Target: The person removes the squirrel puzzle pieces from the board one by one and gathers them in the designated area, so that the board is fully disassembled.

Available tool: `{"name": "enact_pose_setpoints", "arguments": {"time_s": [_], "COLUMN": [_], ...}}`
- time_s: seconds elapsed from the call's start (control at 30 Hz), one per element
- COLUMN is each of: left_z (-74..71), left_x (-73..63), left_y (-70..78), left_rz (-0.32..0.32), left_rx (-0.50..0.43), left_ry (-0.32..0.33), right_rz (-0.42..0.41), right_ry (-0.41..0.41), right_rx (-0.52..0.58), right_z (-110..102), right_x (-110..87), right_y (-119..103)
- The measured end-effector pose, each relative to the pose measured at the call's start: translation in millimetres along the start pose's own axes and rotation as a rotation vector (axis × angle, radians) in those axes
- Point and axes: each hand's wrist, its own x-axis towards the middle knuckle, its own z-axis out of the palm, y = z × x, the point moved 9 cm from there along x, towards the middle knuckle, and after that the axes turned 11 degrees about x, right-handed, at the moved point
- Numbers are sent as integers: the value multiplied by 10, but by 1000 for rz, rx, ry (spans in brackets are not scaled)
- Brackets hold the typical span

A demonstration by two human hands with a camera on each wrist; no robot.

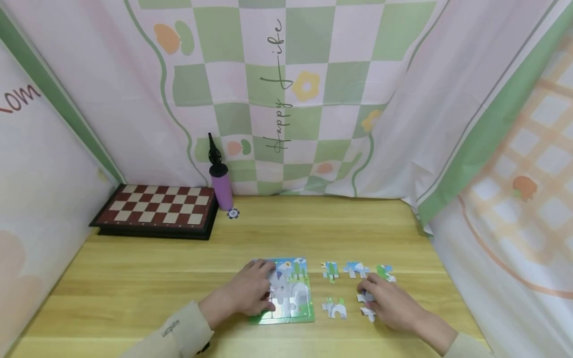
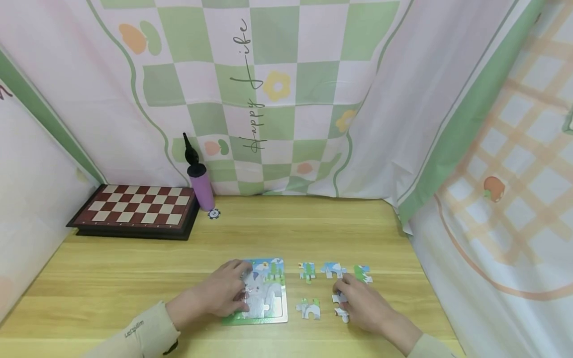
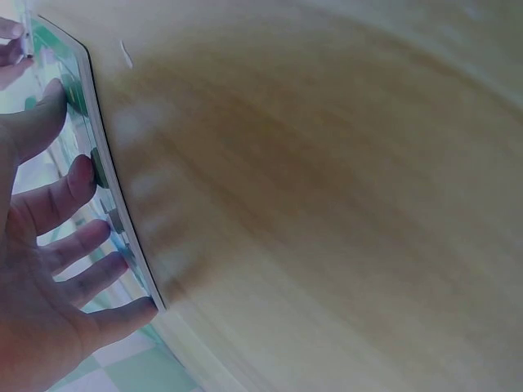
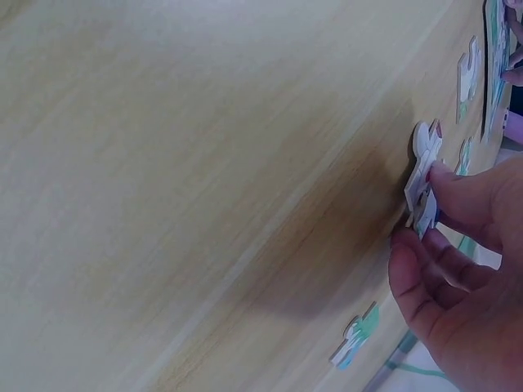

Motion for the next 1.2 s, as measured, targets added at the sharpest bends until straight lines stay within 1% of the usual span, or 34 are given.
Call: {"name": "enact_pose_setpoints", "arguments": {"time_s": [0.27, 0.5, 0.73, 1.0, 1.2], "left_z": [-5, 5, 32, 8, 35], "left_x": [-10, -3, 0, -2, 1], "left_y": [0, -11, -23, -20, -26], "left_rz": [-6, -6, -13, -11, -6], "left_rx": [-10, -12, -20, -20, -32], "left_ry": [-12, -2, -16, -4, -15], "right_rz": [-11, -12, -25, -35, -43], "right_ry": [-2, 12, 16, 11, 1], "right_rx": [7, 9, -15, -25, -47], "right_z": [1, -17, -20, -25, -24], "right_x": [-3, -3, -6, -1, -4], "right_y": [-4, -15, -28, -53, -59]}}
